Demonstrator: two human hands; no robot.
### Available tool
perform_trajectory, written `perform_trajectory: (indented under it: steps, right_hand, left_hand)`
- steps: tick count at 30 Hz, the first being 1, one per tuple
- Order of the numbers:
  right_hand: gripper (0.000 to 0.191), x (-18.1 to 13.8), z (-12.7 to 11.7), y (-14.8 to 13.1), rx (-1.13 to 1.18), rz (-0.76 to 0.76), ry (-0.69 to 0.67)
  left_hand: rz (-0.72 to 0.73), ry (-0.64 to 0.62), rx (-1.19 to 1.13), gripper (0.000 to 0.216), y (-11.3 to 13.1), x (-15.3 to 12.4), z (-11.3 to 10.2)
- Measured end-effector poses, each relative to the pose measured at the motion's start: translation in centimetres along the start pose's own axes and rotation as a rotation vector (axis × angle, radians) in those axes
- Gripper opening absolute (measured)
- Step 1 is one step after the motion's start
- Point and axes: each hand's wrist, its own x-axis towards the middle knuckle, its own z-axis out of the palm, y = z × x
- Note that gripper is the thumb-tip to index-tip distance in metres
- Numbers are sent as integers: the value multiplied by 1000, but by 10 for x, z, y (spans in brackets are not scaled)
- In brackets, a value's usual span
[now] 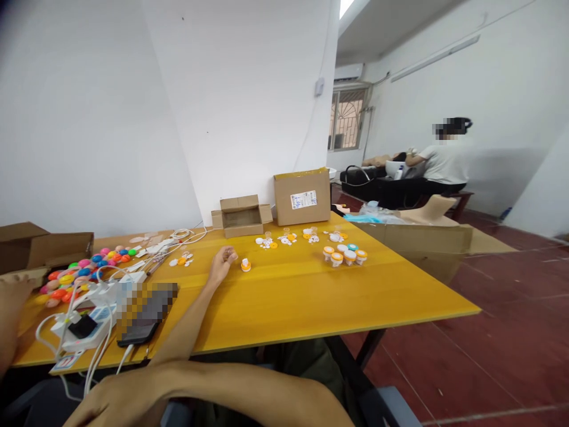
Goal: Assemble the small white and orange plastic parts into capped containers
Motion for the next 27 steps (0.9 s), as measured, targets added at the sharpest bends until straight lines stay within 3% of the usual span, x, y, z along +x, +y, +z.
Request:
perform_trajectory:
  steps: [2,7,11,13,16,21,27]
  right_hand:
    - [14,-28,-8,2,5,-59,168]
    - [25,-105,-49,22,-114,-120,852]
    - [27,-166,-97,48,-305,-22,1380]
    - [22,-187,-115,64,-393,52,1525]
    - [18,-201,-128,82,-487,173,1538]
    - [14,-194,-129,89,-616,330,1440]
    - [13,-196,-129,99,-630,321,1421]
  left_hand:
    - [-12,-16,-70,21,3,-1,1]
    - [39,-51,-190,26,5,-2,8]
    - [83,-59,-203,32,7,-5,11]
    - [89,-67,-184,35,9,-6,12]
    - [86,-72,-148,40,12,-9,13]
    - [156,-85,-93,40,16,-13,13]
    - [183,-114,-29,56,12,-17,11]
